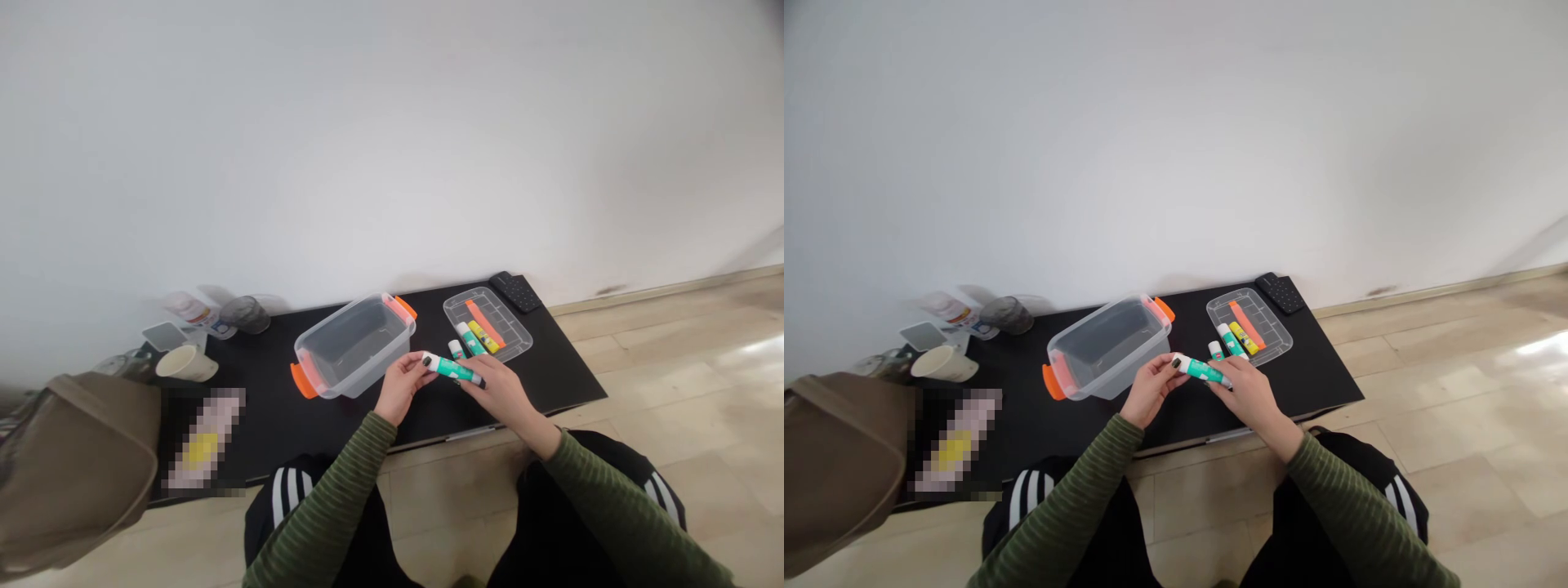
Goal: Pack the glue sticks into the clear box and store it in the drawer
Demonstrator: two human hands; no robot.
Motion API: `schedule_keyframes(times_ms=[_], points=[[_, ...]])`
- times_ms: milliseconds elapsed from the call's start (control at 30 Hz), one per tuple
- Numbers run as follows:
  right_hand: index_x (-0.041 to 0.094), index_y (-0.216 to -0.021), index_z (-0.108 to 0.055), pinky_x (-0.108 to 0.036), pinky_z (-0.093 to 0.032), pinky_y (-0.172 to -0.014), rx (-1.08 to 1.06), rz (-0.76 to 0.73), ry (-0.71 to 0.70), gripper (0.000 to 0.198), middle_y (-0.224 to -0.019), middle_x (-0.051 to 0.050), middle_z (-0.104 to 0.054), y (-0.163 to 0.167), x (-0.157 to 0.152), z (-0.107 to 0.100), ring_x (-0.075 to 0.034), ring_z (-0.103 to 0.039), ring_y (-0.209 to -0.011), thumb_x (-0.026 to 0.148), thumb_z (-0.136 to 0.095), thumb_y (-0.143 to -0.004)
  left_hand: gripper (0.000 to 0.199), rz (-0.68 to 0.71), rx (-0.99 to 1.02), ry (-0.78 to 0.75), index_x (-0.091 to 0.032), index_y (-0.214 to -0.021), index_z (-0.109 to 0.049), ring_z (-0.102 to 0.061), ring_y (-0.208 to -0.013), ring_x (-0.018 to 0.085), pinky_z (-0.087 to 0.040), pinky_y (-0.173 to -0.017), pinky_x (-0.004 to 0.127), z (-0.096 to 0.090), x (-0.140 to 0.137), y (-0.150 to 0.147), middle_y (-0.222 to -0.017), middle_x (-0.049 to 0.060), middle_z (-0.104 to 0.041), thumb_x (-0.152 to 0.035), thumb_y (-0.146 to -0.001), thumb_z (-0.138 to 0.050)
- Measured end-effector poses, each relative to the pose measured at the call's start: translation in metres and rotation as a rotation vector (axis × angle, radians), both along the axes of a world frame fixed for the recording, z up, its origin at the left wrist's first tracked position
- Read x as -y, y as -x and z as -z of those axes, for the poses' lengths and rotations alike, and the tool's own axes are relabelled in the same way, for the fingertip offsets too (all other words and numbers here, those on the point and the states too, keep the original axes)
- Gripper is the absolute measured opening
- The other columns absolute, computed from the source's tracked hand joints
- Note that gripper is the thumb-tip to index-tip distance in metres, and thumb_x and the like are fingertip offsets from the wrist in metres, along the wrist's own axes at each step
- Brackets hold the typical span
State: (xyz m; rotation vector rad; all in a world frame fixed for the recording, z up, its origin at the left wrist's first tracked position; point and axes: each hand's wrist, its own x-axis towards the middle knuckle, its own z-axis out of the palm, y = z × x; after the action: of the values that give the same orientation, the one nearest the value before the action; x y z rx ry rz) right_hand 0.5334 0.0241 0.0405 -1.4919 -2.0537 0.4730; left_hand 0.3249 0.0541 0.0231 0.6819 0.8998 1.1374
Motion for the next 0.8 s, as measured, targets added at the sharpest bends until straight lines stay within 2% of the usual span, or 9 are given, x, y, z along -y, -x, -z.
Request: schedule_keyframes(times_ms=[200,367,467,533,600,667,700,733,800], points=[[0.023,-0.118,-0.068,-0.033,-0.050,-0.095,-0.078,-0.037,-0.026,0.032,-0.113,-0.008,-0.069,0.001,-0.002,0.002,-0.021,-0.064,-0.107,0.027,-0.060,-0.087,0.041,0.000,-0.023,-0.008,-0.013,-0.095,-0.069,-0.067,-0.083,0.015,-0.056,-0.088,0.035,-0.003,0.004,0.002,-0.089,0.005,-0.070,-0.035,-0.064,-0.086],[0.024,-0.114,-0.070,-0.031,-0.052,-0.087,-0.194,-0.095,0.087,0.030,-0.106,-0.006,-0.073,-0.001,-0.002,0.000,-0.020,-0.067,-0.095,0.028,-0.062,-0.085,0.042,0.029,-0.109,-0.039,-0.013,-0.096,-0.069,-0.068,-0.086,0.017,-0.055,-0.089,0.037,-0.005,0.009,0.003,-0.093,0.007,-0.071,-0.038,-0.066,-0.084],[0.025,-0.110,-0.072,-0.029,-0.052,-0.080,-0.234,-0.092,0.172,0.030,-0.102,-0.003,-0.074,0.000,-0.003,-0.003,-0.018,-0.067,-0.087,0.027,-0.065,-0.081,0.042,0.046,-0.229,-0.108,-0.014,-0.097,-0.069,-0.068,-0.089,0.021,-0.055,-0.089,0.041,-0.010,0.012,0.002,-0.096,0.009,-0.072,-0.042,-0.068,-0.081],[0.025,-0.107,-0.073,-0.028,-0.051,-0.077,-0.270,-0.095,0.227,0.028,-0.097,-0.002,-0.074,0.001,-0.006,-0.003,-0.017,-0.066,-0.082,0.028,-0.066,-0.080,0.039,0.029,-0.424,-0.239,-0.017,-0.101,-0.070,-0.068,-0.095,0.024,-0.053,-0.093,0.043,-0.018,0.014,0.005,-0.102,0.011,-0.072,-0.043,-0.072,-0.077],[0.023,-0.104,-0.074,-0.027,-0.051,-0.070,-0.370,-0.116,0.312,0.027,-0.088,-0.001,-0.074,0.002,-0.009,-0.002,-0.015,-0.064,-0.073,0.034,-0.065,-0.082,0.035,-0.076,-0.709,-0.444,-0.021,-0.107,-0.070,-0.064,-0.109,0.027,-0.046,-0.103,0.045,-0.032,0.014,0.018,-0.113,0.010,-0.070,-0.039,-0.077,-0.073],[0.020,-0.102,-0.074,-0.026,-0.050,-0.062,-0.544,-0.129,0.427,0.031,-0.078,-0.001,-0.072,0.003,-0.013,0.002,-0.014,-0.062,-0.065,0.042,-0.064,-0.083,0.034,-0.299,-0.989,-0.641,-0.023,-0.112,-0.068,-0.055,-0.125,0.028,-0.034,-0.114,0.047,-0.047,0.008,0.044,-0.125,0.010,-0.066,-0.034,-0.079,-0.070],[0.019,-0.100,-0.074,-0.026,-0.050,-0.061,-0.644,-0.123,0.486,0.034,-0.075,-0.001,-0.071,0.004,-0.015,0.004,-0.014,-0.062,-0.064,0.046,-0.064,-0.082,0.034,-0.432,-1.093,-0.684,-0.022,-0.114,-0.066,-0.051,-0.128,0.028,-0.030,-0.116,0.048,-0.053,0.003,0.062,-0.129,0.009,-0.064,-0.032,-0.081,-0.067],[0.018,-0.099,-0.074,-0.026,-0.050,-0.060,-0.743,-0.105,0.540,0.036,-0.075,-0.002,-0.072,0.004,-0.016,0.006,-0.014,-0.064,-0.064,0.048,-0.066,-0.081,0.036,-0.549,-1.176,-0.677,-0.022,-0.118,-0.063,-0.048,-0.132,0.027,-0.029,-0.117,0.047,-0.057,-0.003,0.082,-0.135,0.009,-0.059,-0.031,-0.083,-0.063],[0.017,-0.096,-0.073,-0.026,-0.052,-0.060,-0.918,-0.060,0.637,0.038,-0.080,-0.004,-0.073,0.005,-0.017,0.009,-0.016,-0.067,-0.069,0.050,-0.071,-0.077,0.044,-0.709,-1.303,-0.542,-0.018,-0.123,-0.059,-0.042,-0.136,0.028,-0.027,-0.117,0.046,-0.057,-0.019,0.124,-0.143,0.012,-0.051,-0.031,-0.081,-0.062]])
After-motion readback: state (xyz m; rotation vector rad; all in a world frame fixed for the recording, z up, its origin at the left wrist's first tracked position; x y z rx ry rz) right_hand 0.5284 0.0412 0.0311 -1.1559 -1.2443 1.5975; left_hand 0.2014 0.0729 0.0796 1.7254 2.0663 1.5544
